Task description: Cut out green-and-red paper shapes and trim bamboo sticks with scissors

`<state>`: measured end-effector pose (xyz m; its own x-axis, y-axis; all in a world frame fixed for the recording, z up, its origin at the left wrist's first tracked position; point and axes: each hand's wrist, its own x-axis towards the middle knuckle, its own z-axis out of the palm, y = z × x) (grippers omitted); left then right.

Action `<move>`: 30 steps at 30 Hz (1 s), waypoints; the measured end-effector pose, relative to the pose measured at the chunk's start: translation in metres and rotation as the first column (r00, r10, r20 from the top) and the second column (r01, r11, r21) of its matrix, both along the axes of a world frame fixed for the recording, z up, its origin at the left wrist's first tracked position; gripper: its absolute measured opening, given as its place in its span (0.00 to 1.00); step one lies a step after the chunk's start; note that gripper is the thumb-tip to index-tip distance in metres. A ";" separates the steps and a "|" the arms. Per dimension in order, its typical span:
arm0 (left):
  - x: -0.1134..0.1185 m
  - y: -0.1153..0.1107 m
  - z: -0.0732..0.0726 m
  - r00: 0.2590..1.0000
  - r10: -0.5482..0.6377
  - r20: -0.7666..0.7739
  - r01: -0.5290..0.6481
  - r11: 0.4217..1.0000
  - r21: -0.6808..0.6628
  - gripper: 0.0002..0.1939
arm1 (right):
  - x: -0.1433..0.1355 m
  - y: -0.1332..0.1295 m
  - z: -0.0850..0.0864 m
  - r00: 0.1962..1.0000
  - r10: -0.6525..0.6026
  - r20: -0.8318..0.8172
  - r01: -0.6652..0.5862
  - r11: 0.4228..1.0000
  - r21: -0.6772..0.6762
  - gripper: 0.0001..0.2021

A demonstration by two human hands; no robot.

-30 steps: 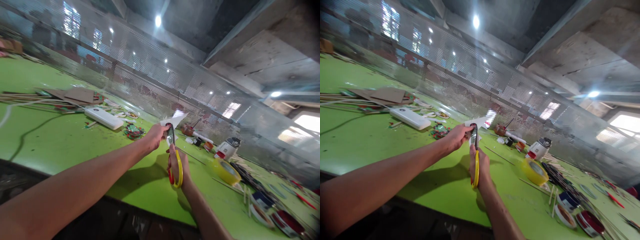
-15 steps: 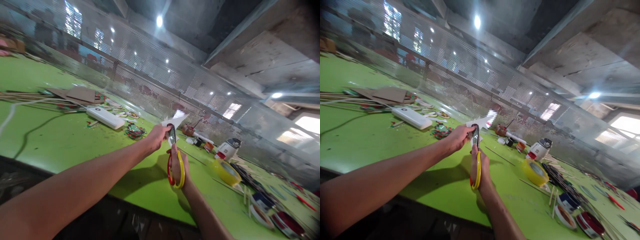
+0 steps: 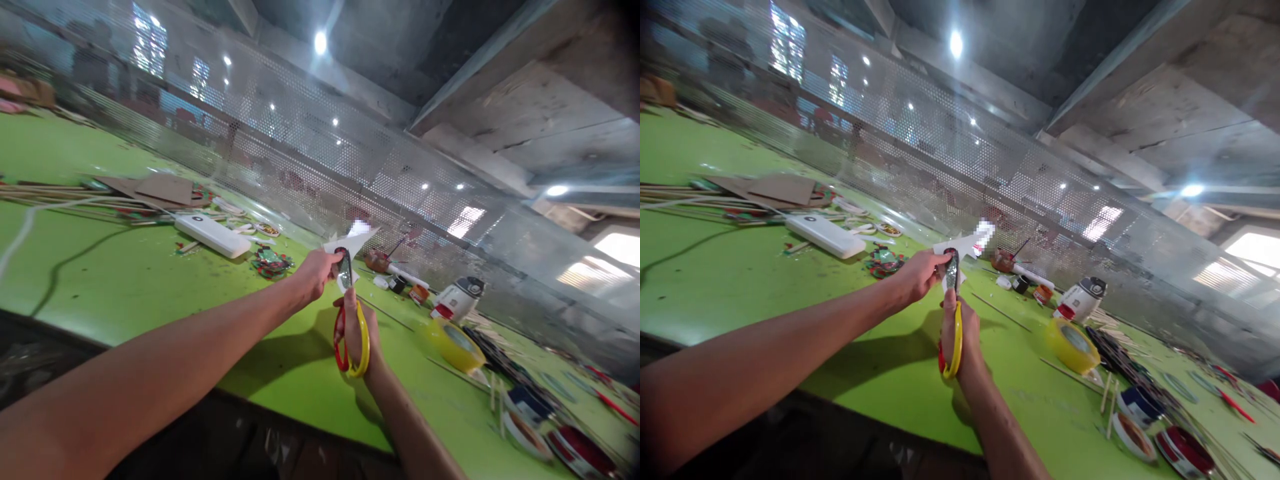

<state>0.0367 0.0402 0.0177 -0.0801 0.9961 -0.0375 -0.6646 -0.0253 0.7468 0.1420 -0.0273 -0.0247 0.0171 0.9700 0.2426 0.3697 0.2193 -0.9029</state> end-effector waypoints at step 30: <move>0.006 -0.003 -0.004 1.000 -0.028 0.007 0.028 1.000 0.015 0.04 | 0.000 0.002 0.000 0.999 -0.042 -0.026 0.042 0.999 -0.021 0.29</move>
